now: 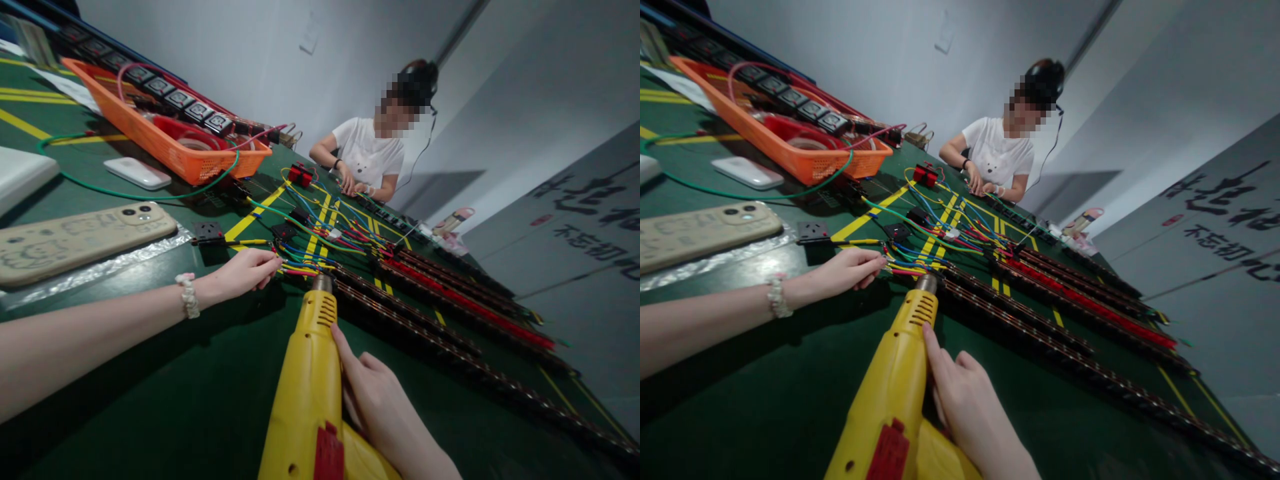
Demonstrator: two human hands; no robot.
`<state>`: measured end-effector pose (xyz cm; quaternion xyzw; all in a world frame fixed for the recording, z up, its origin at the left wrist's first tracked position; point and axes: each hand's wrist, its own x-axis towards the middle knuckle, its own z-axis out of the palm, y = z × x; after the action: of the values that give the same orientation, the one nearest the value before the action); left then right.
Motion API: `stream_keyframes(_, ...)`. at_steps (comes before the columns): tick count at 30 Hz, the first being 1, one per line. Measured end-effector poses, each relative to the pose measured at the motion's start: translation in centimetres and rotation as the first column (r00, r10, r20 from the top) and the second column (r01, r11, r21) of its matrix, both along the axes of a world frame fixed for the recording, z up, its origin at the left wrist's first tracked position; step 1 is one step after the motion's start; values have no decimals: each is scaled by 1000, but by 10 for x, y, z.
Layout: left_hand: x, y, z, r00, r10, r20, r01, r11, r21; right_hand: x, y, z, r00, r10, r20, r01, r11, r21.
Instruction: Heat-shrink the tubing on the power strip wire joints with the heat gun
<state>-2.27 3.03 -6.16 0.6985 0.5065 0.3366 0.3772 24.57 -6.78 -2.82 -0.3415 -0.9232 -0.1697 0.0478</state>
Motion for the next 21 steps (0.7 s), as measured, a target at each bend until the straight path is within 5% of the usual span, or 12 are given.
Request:
stream_keyframes(6, 0, -4, 2, 965, 95, -244, -58, 986, 154, 16, -5, -1, 996, -83, 25, 84, 996, -12)
stream_keyframes(12, -1, -8, 2, 764, 303, -570, -103, 929, 356, 16, -6, 0, 998, -64, 14, 65, 997, -38)
stream_keyframes(16, -3, -7, 0, 715, 365, -596, -127, 906, 403, 17, -7, 0, 996, -85, 7, 86, 993, -78)
stream_keyframes(21, -4, -4, -2, 737, 356, -575, -104, 900, 423, 16, -7, -3, 997, -69, 21, 70, 996, -56)
